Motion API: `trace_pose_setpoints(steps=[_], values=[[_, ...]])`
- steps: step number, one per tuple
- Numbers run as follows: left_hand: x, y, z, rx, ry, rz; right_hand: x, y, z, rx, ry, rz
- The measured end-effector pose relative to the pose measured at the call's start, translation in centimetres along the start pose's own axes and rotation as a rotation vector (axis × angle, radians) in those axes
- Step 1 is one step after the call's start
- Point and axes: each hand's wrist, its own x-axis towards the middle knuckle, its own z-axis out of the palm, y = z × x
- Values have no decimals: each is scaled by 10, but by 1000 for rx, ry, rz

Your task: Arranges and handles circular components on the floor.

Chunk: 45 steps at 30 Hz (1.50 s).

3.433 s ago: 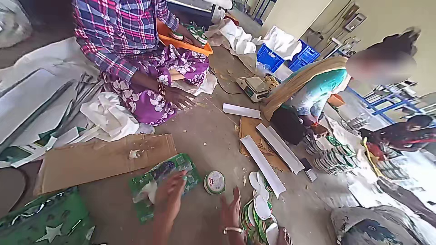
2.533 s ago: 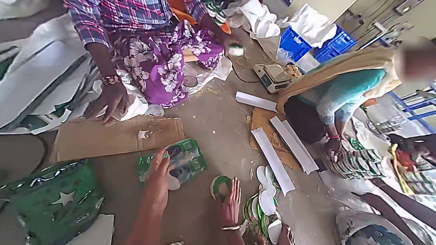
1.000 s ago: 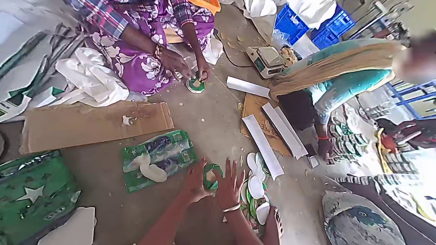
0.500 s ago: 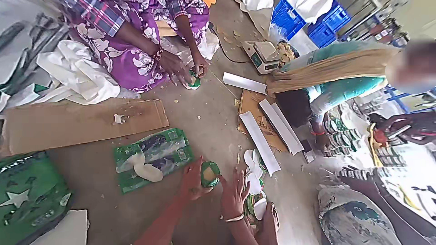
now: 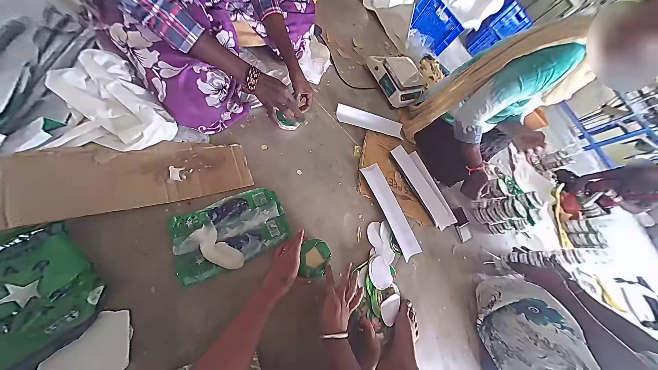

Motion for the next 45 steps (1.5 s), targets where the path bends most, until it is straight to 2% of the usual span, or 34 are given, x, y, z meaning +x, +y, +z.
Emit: trace_pose_setpoints(steps=[1, 2, 3, 4, 5, 7, 8, 9, 11, 15, 21, 24, 26, 27, 28, 32, 35, 38, 39, 41, 43, 45], values=[[1, 4, -7, -17, -36, -13, 1, 3, 16, 61, 291, -79], [2, 6, -13, -37, -59, -16, 4, -14, -43, 48, -195, 39], [2, 6, -14, -44, -54, -9, 14, -28, -80, 55, -496, 110], [1, 8, -15, -51, -40, -8, 16, -33, -85, 83, -581, 126], [0, 9, -15, -63, -32, -15, 7, -30, -63, 105, -500, 82], [0, 11, -16, -59, -25, -30, -11, -18, 17, 83, -120, -76], [0, 10, -14, -57, 1, -21, -11, -15, 45, 49, 2, -124], [0, 9, -13, -63, 31, -12, -7, -16, 55, 33, 35, -146], [0, 11, -12, -70, 66, -19, 6, -20, 53, -3, -3, -185], [0, 14, -16, -73, 18, -26, 13, -15, 43, -43, -101, -209], [-1, 7, -14, -49, -12, -11, -7, 30, 51, -81, 88, -184], [1, 10, -15, -78, -9, -26, 12, 15, 43, -79, 6, -227], [1, 13, -14, -80, 36, -33, 27, 2, 44, -72, 4, -364], [2, 13, -13, -74, 33, -47, 37, -4, 39, -79, -64, -381], [2, 12, -14, -75, 7, -62, 49, -9, 32, -89, -159, -363], [-1, 3, -8, -77, -11, -29, 74, 0, 20, -163, -269, -244], [3, 6, -12, -52, -49, -62, 49, 16, 29, -159, -112, -191], [-3, 0, -3, -20, 104, 69, 9, 17, 46, -130, 109, -215], [-4, -3, -1, -13, 123, 95, -1, 13, 46, -60, 132, -192], [-2, 0, -3, -25, 93, 61, -4, 11, 31, 180, -6, -42], [1, 9, -10, -15, 7, -11, 15, 28, 8, 308, -163, 185], [6, 30, -27, 11, -175, -123, 41, 69, 5, 284, -98, 383]])
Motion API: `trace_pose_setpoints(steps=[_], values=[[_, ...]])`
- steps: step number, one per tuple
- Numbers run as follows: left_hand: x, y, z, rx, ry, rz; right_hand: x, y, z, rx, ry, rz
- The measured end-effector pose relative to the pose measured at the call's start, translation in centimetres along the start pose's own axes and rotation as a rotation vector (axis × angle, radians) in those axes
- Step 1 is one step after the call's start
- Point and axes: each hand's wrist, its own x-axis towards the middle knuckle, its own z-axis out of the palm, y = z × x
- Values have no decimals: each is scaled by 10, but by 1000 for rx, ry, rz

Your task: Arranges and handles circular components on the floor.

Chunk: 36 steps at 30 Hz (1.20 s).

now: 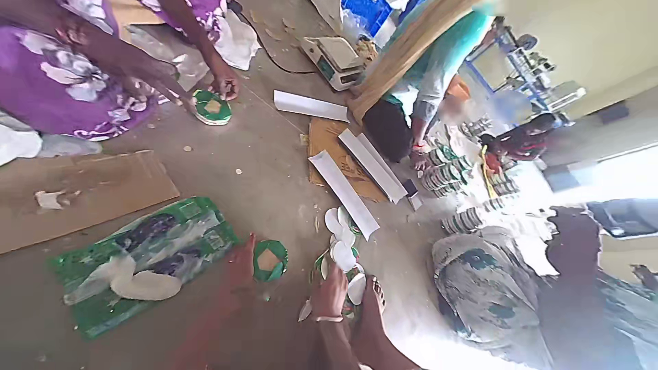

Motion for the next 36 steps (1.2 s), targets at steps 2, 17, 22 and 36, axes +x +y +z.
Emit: trace_pose_setpoints(steps=[2, 17, 22, 36], values=[[-7, 14, -16, 39, -81, 3, 33, 31, -9, -29, 12, 89], [-30, 45, -20, -347, -70, -51, 22, 79, -49, 1010, 145, 339], [-30, 67, -1, -836, -165, -189, -5, 31, -60, 1034, -219, 284], [-21, 48, -19, -758, 139, -261, 1, -28, -14, 938, -250, 127]])
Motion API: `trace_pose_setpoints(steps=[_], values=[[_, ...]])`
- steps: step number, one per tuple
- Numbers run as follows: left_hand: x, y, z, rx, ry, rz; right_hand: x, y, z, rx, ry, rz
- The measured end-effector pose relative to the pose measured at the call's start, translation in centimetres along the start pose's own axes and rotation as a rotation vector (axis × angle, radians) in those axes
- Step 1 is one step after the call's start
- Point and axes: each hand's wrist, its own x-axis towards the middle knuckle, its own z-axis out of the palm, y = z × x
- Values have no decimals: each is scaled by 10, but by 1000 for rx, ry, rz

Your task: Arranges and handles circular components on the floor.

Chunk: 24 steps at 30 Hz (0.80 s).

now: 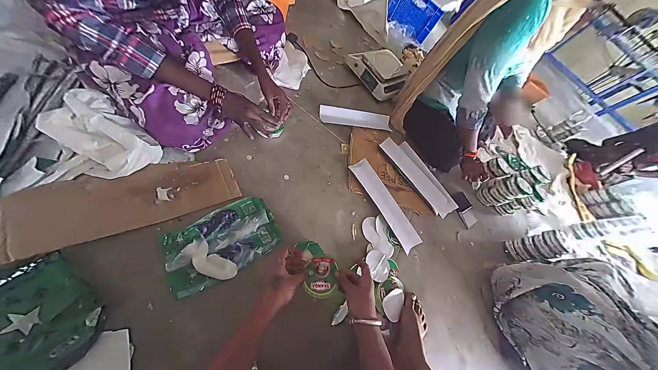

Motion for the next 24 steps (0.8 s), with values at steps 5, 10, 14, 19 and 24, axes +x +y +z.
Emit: trace_pose_setpoints(steps=[5, 10, 14, 19, 24], values=[[19, -13, -7, 464, 54, 208, 40, 10, 29, -38, -29, 6], [26, -15, -2, 682, 49, 198, 49, 12, 38, -177, -10, 14], [24, -15, 3, 835, 87, 199, 47, 15, 39, -236, -4, -13], [23, -36, 20, 1023, 53, 663, 47, 12, 39, -293, -17, -27], [23, -48, 35, 1162, -145, 520, 50, 12, 38, -323, -9, -19]])
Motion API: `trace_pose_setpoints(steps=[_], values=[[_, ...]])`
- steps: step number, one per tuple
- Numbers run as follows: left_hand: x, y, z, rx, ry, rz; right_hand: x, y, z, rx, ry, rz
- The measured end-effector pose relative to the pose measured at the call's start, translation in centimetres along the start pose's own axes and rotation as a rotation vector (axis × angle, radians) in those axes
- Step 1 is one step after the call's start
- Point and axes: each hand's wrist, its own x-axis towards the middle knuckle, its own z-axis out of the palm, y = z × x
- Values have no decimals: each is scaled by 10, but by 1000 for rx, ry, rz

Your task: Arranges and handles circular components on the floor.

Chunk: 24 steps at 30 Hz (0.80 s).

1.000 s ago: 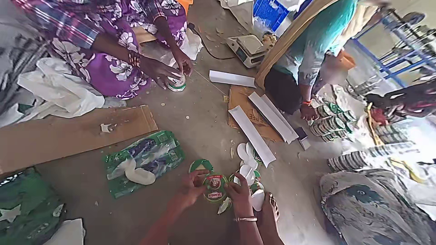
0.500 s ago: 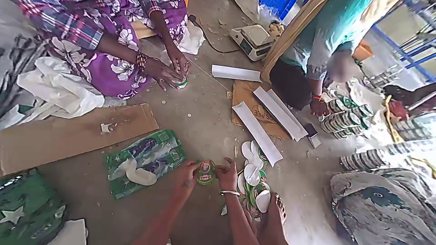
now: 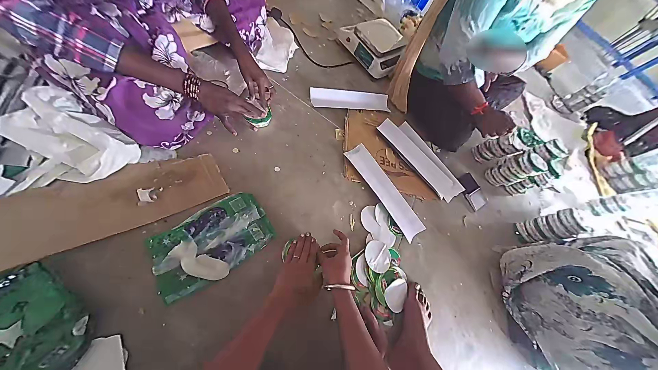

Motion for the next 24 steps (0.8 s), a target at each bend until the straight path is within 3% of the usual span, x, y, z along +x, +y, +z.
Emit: trace_pose_setpoints(steps=[6, 14, 17, 20, 24], values=[[1, 1, 0, 74, -98, -94, 4, 8, -2, 105, -57, 85], [1, -2, 17, 133, -36, -52, -12, 38, -30, 144, 117, 39], [3, 0, 3, 26, -148, -90, -24, 47, -39, 167, 109, -22], [9, 5, -15, -156, -22, -139, -35, 52, -48, 214, 163, -38], [20, 2, -3, 7, -63, -171, -40, 55, -49, 255, 159, 13]])
